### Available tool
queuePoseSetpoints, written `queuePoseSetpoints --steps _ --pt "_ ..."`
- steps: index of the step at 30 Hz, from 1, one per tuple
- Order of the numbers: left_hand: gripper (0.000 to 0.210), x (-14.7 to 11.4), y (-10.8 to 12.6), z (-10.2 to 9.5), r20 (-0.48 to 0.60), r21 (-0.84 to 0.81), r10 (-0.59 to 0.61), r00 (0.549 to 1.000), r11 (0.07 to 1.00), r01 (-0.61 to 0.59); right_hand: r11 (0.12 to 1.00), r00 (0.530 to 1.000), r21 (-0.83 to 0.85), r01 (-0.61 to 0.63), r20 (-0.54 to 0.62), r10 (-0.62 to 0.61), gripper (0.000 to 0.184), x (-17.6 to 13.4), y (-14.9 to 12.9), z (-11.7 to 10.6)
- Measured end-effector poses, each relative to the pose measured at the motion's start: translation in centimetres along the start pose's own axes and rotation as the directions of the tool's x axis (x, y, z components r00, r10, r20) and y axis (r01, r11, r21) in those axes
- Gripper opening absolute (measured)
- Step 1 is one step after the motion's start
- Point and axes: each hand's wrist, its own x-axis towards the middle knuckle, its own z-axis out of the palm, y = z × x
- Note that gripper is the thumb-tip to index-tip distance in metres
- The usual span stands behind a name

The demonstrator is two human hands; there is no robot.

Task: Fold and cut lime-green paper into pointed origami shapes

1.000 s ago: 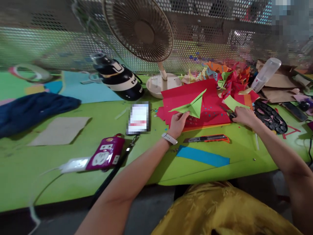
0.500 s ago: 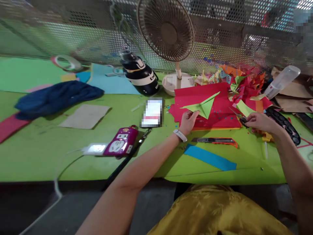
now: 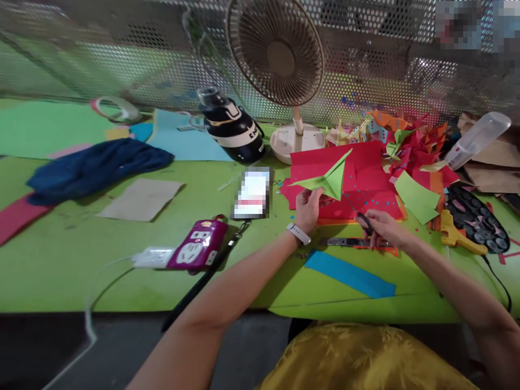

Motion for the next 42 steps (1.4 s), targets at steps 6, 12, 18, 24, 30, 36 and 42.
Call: queuePoseSetpoints --steps 6,12,18,24,30,36,42 --pt "0.028 -0.6 0.3 0.5 0.010 -0.053 -0.100 0.995 0.994 0.101 0.990 0.997 -0.113 0.080 -0.008 -0.081 0.042 0.1 1.7 0.3" --pt "0.026 -0.4 0.5 0.8 -0.010 -0.125 -0.126 0.992 0.984 0.123 0.985 0.993 -0.135 0.110 -0.036 -0.115 0.042 -0.4 1.6 0.1" --pt "0.027 -0.7 0.5 1.0 -0.002 -0.141 -0.154 0.988 0.978 0.152 0.983 0.993 -0.154 0.101 -0.049 -0.110 0.042 -0.4 1.6 0.3" --pt "0.031 -1.4 0.7 1.1 0.039 -0.115 -0.138 0.990 0.983 0.142 0.985 0.988 -0.117 0.128 -0.073 -0.137 0.044 -0.1 2.2 0.4" --pt "0.030 -1.5 0.6 1.1 0.070 -0.123 -0.174 0.982 0.976 0.181 0.984 0.987 -0.124 0.130 -0.075 -0.140 0.044 0.2 2.4 0.3" --pt "0.028 -1.7 0.8 1.2 0.068 -0.105 -0.179 0.981 0.977 0.186 0.986 0.988 -0.105 0.132 -0.062 -0.138 0.043 0.1 2.2 0.3" --pt "0.030 -2.0 1.1 1.3 0.066 -0.073 -0.175 0.982 0.981 0.179 0.984 0.988 -0.119 0.133 -0.067 -0.142 0.044 0.1 2.1 0.4"
